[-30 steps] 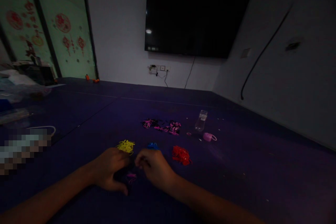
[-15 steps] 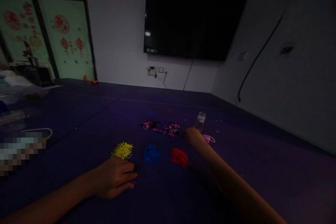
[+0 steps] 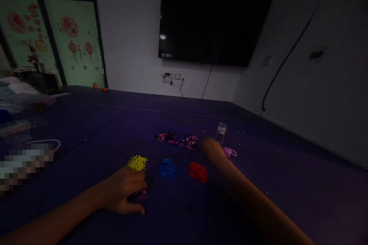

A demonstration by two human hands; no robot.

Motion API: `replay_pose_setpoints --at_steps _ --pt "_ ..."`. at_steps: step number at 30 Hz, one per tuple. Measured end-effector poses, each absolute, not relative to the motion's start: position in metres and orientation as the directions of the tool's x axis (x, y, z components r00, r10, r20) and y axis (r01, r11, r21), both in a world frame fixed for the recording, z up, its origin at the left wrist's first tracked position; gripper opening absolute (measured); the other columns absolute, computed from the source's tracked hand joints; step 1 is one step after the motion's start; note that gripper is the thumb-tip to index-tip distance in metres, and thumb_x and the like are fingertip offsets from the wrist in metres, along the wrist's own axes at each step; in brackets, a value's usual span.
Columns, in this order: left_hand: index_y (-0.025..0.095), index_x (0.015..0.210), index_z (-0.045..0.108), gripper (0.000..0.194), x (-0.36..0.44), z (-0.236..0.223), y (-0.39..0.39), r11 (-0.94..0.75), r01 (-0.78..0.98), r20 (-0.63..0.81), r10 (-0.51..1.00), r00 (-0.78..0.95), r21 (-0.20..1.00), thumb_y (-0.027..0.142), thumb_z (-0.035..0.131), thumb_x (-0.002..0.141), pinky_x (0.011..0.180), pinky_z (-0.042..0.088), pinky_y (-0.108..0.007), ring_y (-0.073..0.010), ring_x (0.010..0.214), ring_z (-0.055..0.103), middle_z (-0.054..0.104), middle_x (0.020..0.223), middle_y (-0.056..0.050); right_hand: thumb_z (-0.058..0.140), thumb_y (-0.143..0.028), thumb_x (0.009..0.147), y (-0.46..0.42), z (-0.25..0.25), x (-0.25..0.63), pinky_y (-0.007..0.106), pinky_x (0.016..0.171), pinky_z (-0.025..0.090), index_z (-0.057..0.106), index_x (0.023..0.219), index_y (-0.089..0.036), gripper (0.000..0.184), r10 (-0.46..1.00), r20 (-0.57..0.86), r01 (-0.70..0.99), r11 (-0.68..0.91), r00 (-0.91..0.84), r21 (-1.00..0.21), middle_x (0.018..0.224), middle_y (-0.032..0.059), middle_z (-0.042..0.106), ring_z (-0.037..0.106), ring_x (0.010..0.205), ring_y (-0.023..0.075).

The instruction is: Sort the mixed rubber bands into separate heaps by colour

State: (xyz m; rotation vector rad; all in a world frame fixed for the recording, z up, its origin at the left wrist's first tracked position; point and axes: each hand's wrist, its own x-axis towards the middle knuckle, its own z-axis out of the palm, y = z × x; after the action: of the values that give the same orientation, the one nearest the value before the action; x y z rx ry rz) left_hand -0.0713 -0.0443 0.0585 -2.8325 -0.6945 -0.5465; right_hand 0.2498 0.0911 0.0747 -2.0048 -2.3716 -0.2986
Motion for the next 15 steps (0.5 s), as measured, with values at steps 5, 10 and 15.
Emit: replay_pose_setpoints --at_steps 5,10,15 --pt "0.018 0.073 0.048 0.054 -0.063 0.055 -0.049 -0.848 0.522 0.384 0.453 0.804 -0.092 0.070 0.034 0.082 0.047 0.031 -0.028 -0.0150 0.054 0.049 0.054 0.067 -0.002 0.034 -0.010 0.088 0.082 0.093 0.224 0.024 0.075 0.043 0.060 0.101 -0.008 0.028 0.953 0.191 0.972 0.225 -0.235 0.072 0.103 0.0170 0.061 0.061 0.092 0.0206" --pt "0.019 0.080 0.047 0.044 -0.055 0.050 -0.050 -0.837 0.540 0.352 0.482 0.803 -0.088 0.056 0.029 0.091 0.049 0.032 -0.028 -0.0142 0.055 0.049 0.055 0.072 -0.002 0.038 -0.006 0.085 0.087 0.091 0.238 0.025 0.076 0.042 0.062 0.099 -0.009 0.028 0.970 0.180 0.986 0.148 -0.161 0.082 0.105 0.0166 0.061 0.060 0.094 0.0214" --pt "0.019 0.079 0.048 0.043 -0.059 0.051 -0.047 -0.828 0.554 0.354 0.494 0.794 -0.088 0.059 0.036 0.088 0.048 0.032 -0.027 -0.0142 0.055 0.048 0.056 0.071 -0.002 0.050 -0.017 0.085 0.097 0.074 0.267 0.024 0.078 0.042 0.064 0.097 -0.008 0.021 0.986 0.112 0.989 0.113 -0.124 0.095 0.102 0.0172 0.064 0.060 0.097 0.0228"
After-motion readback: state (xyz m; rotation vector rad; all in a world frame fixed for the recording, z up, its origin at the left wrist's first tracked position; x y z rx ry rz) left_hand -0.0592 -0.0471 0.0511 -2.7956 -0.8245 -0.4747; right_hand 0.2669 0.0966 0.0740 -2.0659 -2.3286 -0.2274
